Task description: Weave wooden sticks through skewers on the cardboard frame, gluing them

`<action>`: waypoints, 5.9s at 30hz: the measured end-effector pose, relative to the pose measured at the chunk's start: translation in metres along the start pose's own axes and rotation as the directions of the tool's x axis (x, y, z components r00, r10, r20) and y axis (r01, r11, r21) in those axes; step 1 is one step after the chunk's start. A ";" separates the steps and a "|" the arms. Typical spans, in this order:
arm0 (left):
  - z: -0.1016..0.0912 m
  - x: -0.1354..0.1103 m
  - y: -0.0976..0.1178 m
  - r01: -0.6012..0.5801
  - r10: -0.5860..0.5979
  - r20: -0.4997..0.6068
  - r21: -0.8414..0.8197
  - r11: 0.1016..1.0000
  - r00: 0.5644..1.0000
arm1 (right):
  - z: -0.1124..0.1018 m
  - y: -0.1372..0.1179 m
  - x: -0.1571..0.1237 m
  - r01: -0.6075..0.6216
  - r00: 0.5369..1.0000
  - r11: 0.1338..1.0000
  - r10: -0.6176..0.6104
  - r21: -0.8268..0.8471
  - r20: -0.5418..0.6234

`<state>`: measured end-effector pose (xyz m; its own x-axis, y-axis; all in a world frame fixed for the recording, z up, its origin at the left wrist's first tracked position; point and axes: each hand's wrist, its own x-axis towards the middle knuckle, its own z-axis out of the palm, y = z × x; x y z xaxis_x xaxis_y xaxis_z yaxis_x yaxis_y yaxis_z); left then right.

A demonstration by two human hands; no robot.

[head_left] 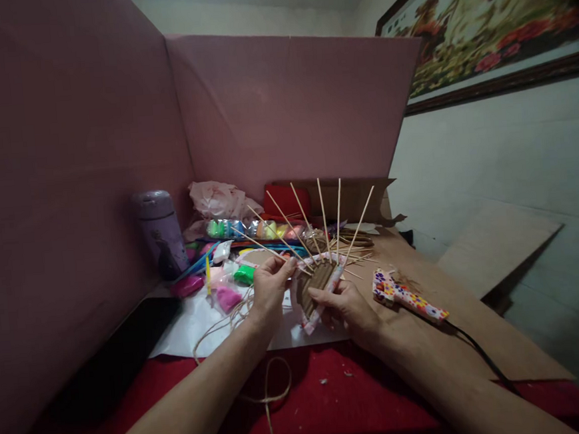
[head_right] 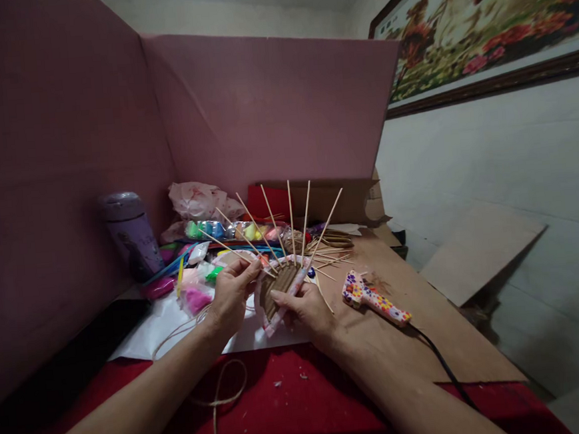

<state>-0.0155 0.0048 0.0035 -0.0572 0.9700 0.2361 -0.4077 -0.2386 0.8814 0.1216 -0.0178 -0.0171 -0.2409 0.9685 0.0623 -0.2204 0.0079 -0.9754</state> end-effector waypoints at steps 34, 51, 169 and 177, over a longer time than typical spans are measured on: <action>-0.001 0.003 -0.003 -0.041 0.043 -0.020 0.083 0.996 0.999 | -0.001 0.004 0.001 -0.037 0.999 0.999 0.037 -0.003 0.002; -0.001 0.004 -0.002 -0.053 0.055 -0.015 0.078 0.996 0.998 | 0.001 0.001 -0.001 -0.018 1.000 1.000 0.018 0.014 0.005; 0.017 -0.015 0.001 0.040 -0.038 0.219 -0.001 0.999 0.975 | -0.012 -0.088 -0.060 -0.251 0.967 0.878 0.244 -0.408 -0.069; 0.016 -0.015 -0.001 0.031 -0.032 0.225 0.008 0.999 0.974 | -0.009 -0.088 -0.061 -0.243 0.970 0.900 0.231 -0.362 -0.076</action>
<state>0.0006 -0.0097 0.0055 0.1624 0.9419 0.2940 -0.4016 -0.2090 0.8916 0.1643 -0.0753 0.0627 -0.2127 0.9602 -0.1812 0.2022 -0.1381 -0.9695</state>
